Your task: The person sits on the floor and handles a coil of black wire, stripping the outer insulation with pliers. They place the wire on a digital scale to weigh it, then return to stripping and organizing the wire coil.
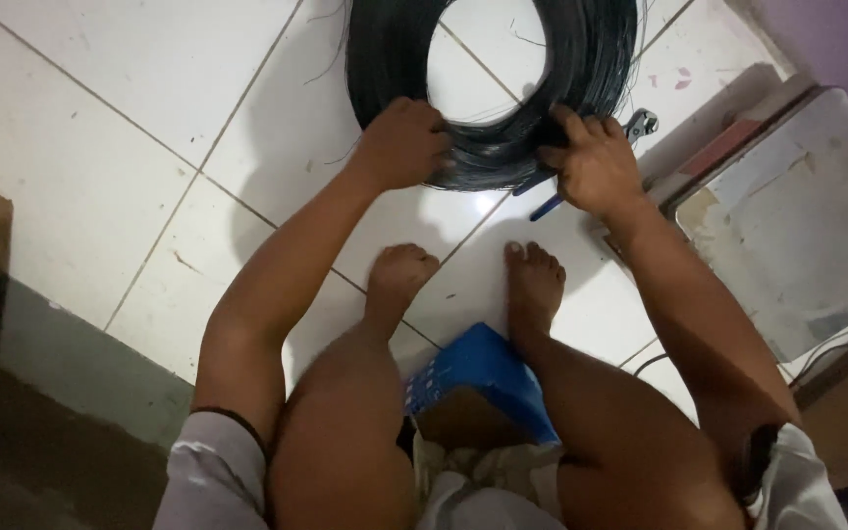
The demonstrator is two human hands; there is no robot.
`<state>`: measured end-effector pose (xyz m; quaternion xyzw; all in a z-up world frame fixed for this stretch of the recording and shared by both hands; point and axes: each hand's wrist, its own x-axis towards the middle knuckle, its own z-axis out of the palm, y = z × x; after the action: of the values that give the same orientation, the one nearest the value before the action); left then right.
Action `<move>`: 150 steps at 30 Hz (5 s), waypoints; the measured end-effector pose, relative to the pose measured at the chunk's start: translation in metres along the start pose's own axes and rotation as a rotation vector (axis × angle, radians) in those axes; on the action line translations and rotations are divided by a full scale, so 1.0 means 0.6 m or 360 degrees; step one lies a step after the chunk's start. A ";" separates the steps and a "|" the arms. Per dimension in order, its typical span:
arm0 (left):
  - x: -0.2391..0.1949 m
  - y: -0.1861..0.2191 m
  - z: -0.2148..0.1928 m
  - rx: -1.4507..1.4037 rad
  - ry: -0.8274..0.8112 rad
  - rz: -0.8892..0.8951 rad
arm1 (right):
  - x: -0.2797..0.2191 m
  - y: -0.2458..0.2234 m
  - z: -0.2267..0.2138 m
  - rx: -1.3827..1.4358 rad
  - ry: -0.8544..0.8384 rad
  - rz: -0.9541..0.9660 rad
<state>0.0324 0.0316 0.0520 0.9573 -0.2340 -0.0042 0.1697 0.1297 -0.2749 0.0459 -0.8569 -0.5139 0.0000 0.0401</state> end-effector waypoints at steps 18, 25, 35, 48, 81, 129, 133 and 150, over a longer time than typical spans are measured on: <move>-0.023 0.029 0.022 0.0301 0.0344 0.0179 | 0.037 -0.095 -0.007 0.0085 -0.0047 -0.0173; -0.007 0.037 -0.031 0.0184 0.0454 0.0100 | 0.058 -0.079 -0.089 0.0559 0.0064 -0.0083; 0.009 -0.010 -0.015 0.0007 -0.0175 -0.0002 | 0.074 -0.056 -0.076 0.0522 -0.0808 0.0077; 0.047 0.069 -0.052 0.0260 -0.0226 -0.0127 | 0.032 -0.016 -0.013 -0.0415 0.0086 0.0013; 0.040 0.022 0.009 0.0042 0.0096 -0.0011 | 0.074 -0.090 -0.054 0.0301 0.0034 0.0134; 0.051 0.051 -0.034 -0.0215 -0.0310 -0.0210 | 0.060 -0.043 -0.042 0.0210 0.0280 -0.0217; 0.031 0.032 0.008 -0.0322 -0.0627 -0.0142 | 0.030 -0.028 -0.005 0.0228 0.0271 -0.0227; 0.057 0.019 0.019 -0.0267 -0.0240 0.0068 | 0.054 -0.051 -0.026 0.0266 0.0085 -0.0061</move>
<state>0.0568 0.0027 0.0473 0.9315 -0.2653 -0.0923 0.2313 0.1190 -0.2330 0.0650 -0.8403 -0.5272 0.0193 0.1251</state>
